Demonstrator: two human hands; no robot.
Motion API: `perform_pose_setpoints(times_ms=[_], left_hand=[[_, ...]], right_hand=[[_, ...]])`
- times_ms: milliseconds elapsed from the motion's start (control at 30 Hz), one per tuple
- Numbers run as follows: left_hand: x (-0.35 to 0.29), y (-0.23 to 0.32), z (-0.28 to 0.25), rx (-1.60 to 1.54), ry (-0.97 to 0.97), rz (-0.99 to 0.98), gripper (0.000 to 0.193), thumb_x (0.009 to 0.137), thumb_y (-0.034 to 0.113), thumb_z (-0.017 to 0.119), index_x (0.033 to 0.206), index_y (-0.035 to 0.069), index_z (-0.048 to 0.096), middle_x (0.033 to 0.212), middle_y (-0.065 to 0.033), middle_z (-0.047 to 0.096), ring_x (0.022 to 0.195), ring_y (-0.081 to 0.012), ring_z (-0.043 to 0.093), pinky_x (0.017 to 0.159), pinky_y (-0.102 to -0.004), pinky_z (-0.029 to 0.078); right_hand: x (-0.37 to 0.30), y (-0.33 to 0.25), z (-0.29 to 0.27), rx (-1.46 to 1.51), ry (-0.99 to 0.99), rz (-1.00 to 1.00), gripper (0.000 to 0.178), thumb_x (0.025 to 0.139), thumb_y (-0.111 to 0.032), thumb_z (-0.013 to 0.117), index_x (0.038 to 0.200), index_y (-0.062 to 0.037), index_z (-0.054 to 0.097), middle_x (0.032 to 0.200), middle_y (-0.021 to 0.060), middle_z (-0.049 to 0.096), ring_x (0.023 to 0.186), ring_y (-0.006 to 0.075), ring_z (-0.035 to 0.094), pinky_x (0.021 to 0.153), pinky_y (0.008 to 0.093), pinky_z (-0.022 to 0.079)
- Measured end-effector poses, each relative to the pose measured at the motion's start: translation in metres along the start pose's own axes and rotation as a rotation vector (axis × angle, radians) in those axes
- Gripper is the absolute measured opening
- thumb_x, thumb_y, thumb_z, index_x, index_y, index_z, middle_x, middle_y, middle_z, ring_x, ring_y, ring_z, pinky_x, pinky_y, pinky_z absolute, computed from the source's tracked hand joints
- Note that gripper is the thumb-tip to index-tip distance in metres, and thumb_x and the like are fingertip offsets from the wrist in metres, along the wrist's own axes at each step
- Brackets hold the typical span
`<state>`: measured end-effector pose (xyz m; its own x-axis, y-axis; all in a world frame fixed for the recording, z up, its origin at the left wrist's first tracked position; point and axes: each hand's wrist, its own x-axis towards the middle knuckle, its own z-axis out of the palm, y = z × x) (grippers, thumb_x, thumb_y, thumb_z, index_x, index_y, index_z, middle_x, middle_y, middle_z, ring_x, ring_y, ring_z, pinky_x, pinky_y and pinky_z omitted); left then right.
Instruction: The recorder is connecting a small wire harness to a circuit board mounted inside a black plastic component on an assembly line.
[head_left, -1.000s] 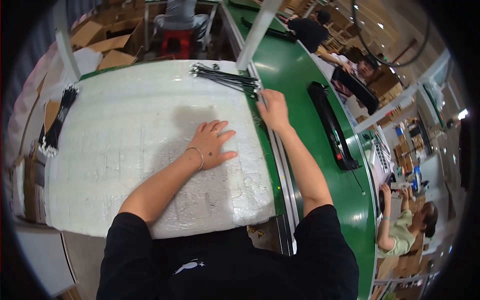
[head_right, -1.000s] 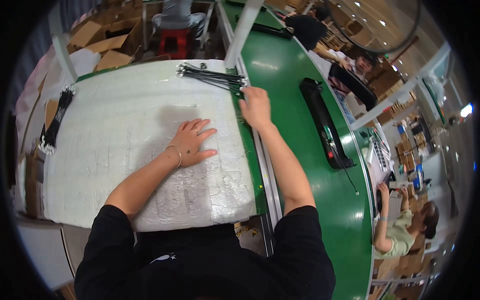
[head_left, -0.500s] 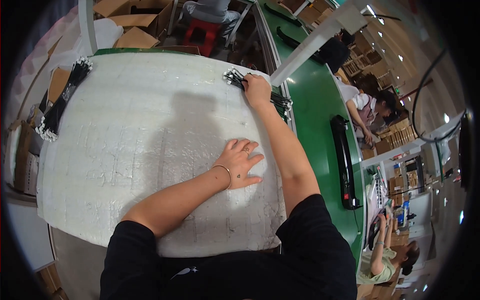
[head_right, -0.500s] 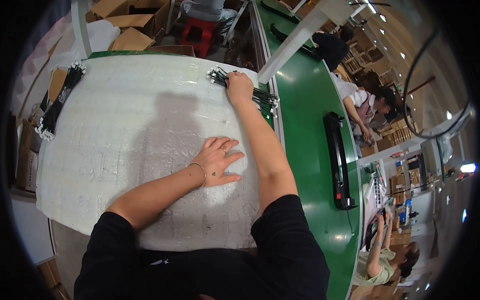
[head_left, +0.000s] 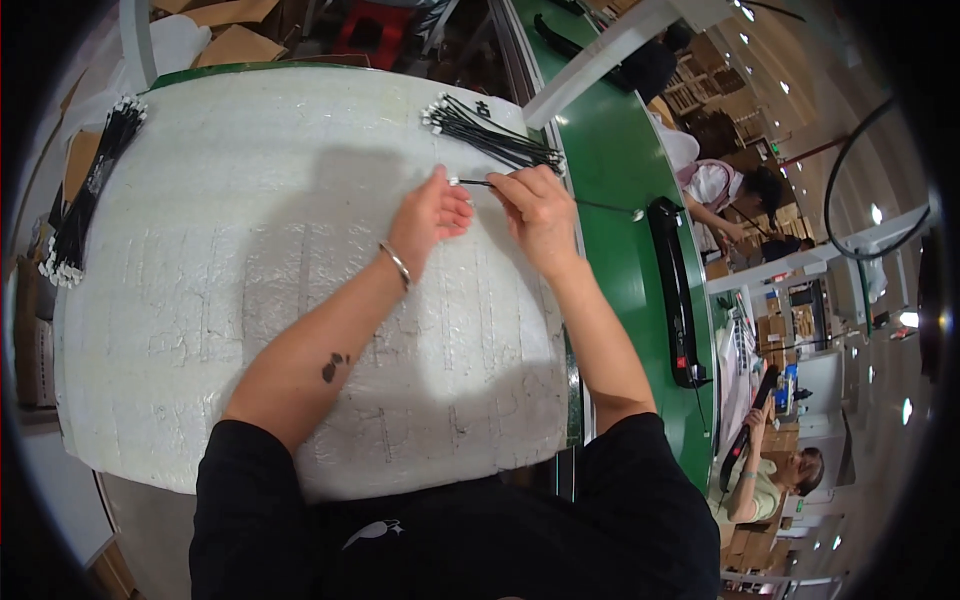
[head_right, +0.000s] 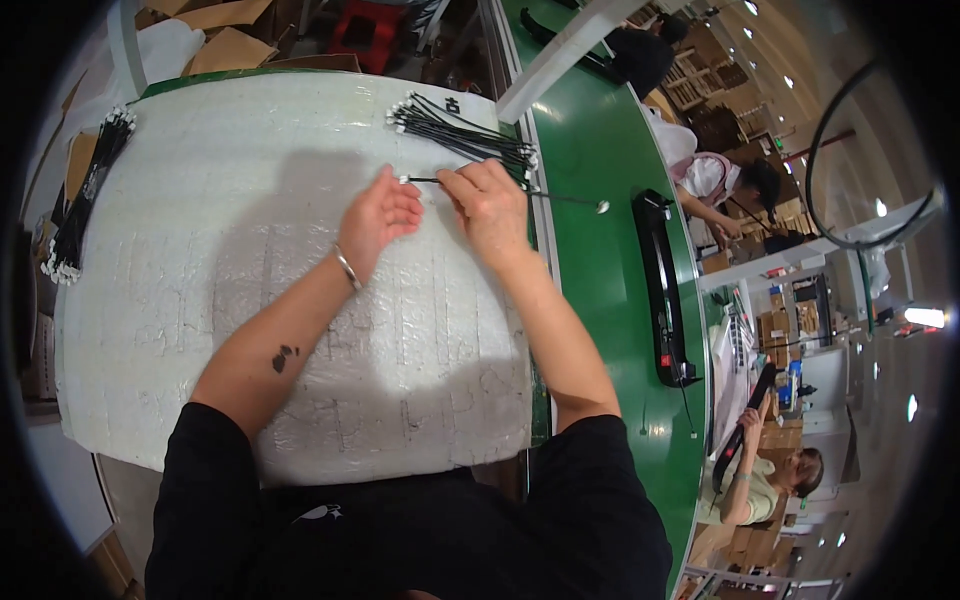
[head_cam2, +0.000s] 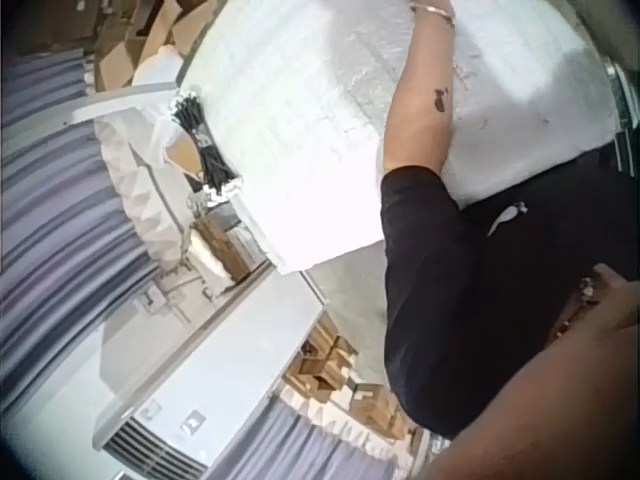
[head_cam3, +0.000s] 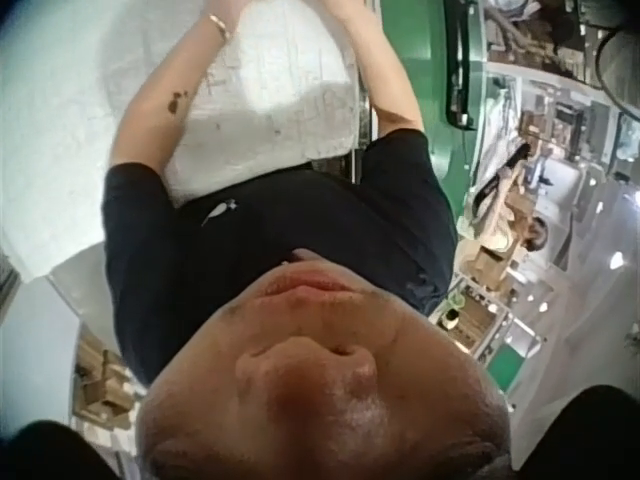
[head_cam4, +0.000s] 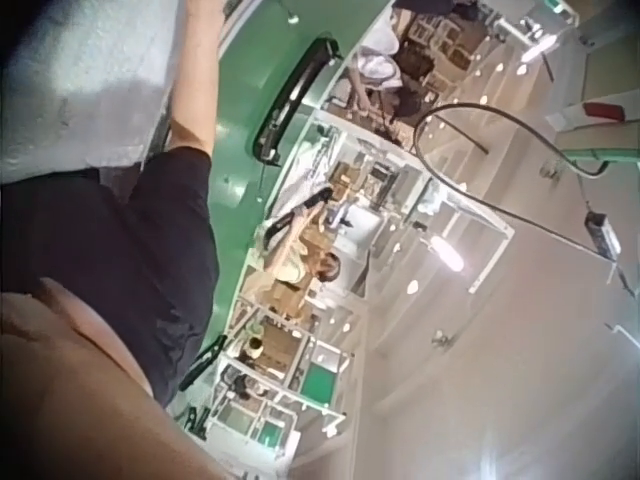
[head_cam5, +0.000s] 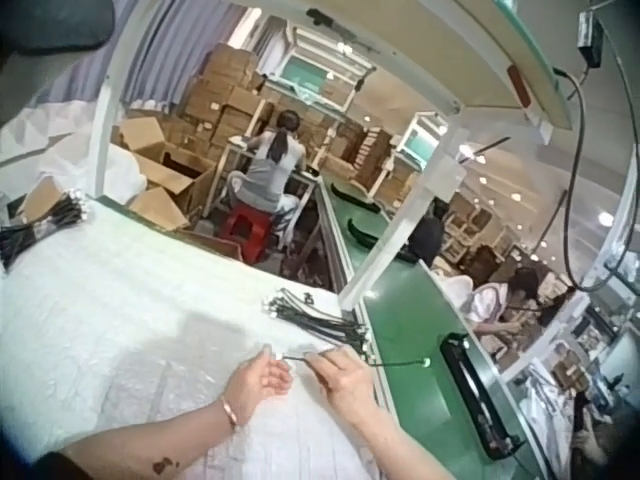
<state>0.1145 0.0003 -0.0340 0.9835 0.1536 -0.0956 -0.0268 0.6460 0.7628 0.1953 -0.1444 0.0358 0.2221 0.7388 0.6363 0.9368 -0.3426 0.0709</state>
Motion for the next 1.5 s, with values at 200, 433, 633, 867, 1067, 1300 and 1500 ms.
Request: perform_pose_setpoints(times_ms=[200,433,633,867,1067,1300,1500], left_hand=[[0.014,-0.006,0.000,-0.012,-0.045,-0.031,0.020,0.093,0.028,0.054,0.085,0.009,0.058,0.074,-0.0020,0.058,0.069,-0.0107,0.056,0.068,-0.0237,0.048],[0.002,0.003,-0.030,0.011,-0.086,-0.046,0.021,0.097,0.024,0.047,0.102,0.009,0.060,0.094,0.0012,0.062,0.087,-0.0095,0.058,0.078,-0.0247,0.047],[0.008,0.001,-0.023,0.101,-0.172,-0.094,0.020,0.099,0.025,0.045,0.087,0.013,0.056,0.079,0.0042,0.057,0.071,-0.0042,0.052,0.065,-0.0184,0.043],[0.002,0.007,-0.024,0.052,-0.153,-0.060,0.019,0.099,0.025,0.046,0.091,0.012,0.058,0.087,0.0034,0.061,0.080,-0.0060,0.057,0.070,-0.0219,0.047],[0.008,0.003,-0.036,0.051,-0.184,-0.026,0.018,0.099,0.024,0.045,0.093,0.012,0.057,0.089,0.0032,0.060,0.082,-0.0061,0.056,0.072,-0.0218,0.046],[0.005,0.003,-0.022,0.113,-0.026,-0.029,0.017,0.098,0.025,0.046,0.093,0.013,0.057,0.088,0.0035,0.059,0.080,-0.0063,0.055,0.071,-0.0217,0.046],[0.005,0.000,-0.026,0.112,-0.047,-0.029,0.018,0.098,0.026,0.046,0.094,0.013,0.058,0.090,0.0030,0.060,0.083,-0.0064,0.056,0.072,-0.0224,0.046]], right_hand=[[-0.032,-0.008,0.016,0.114,0.101,0.252,0.019,0.071,0.000,0.063,0.089,-0.0027,0.068,0.081,0.0127,0.066,0.077,0.0303,0.062,0.068,0.0401,0.050],[-0.027,-0.080,0.068,0.285,0.420,0.479,0.033,0.062,-0.009,0.066,0.094,0.0011,0.060,0.086,0.0118,0.061,0.088,0.0287,0.058,0.074,0.0372,0.049],[-0.042,-0.058,0.036,0.102,0.390,0.498,0.028,0.067,-0.011,0.064,0.093,0.0002,0.062,0.079,0.0074,0.058,0.079,0.0238,0.055,0.066,0.0320,0.049],[-0.035,-0.062,0.043,0.183,0.304,0.481,0.012,0.070,-0.017,0.064,0.072,-0.0066,0.059,0.076,0.0053,0.059,0.077,0.0222,0.055,0.064,0.0323,0.048],[-0.033,-0.059,0.053,0.207,0.266,0.473,0.012,0.073,-0.018,0.062,0.072,-0.0074,0.058,0.074,0.0058,0.059,0.077,0.0229,0.055,0.067,0.0334,0.048],[-0.033,-0.058,0.055,0.285,0.239,0.549,0.011,0.079,-0.016,0.057,0.077,-0.0058,0.060,0.076,0.0067,0.061,0.080,0.0241,0.056,0.074,0.0348,0.047],[-0.033,-0.058,0.052,0.343,0.182,0.581,0.011,0.081,-0.015,0.056,0.078,-0.0053,0.061,0.079,0.0074,0.062,0.081,0.0247,0.057,0.074,0.0355,0.047]])
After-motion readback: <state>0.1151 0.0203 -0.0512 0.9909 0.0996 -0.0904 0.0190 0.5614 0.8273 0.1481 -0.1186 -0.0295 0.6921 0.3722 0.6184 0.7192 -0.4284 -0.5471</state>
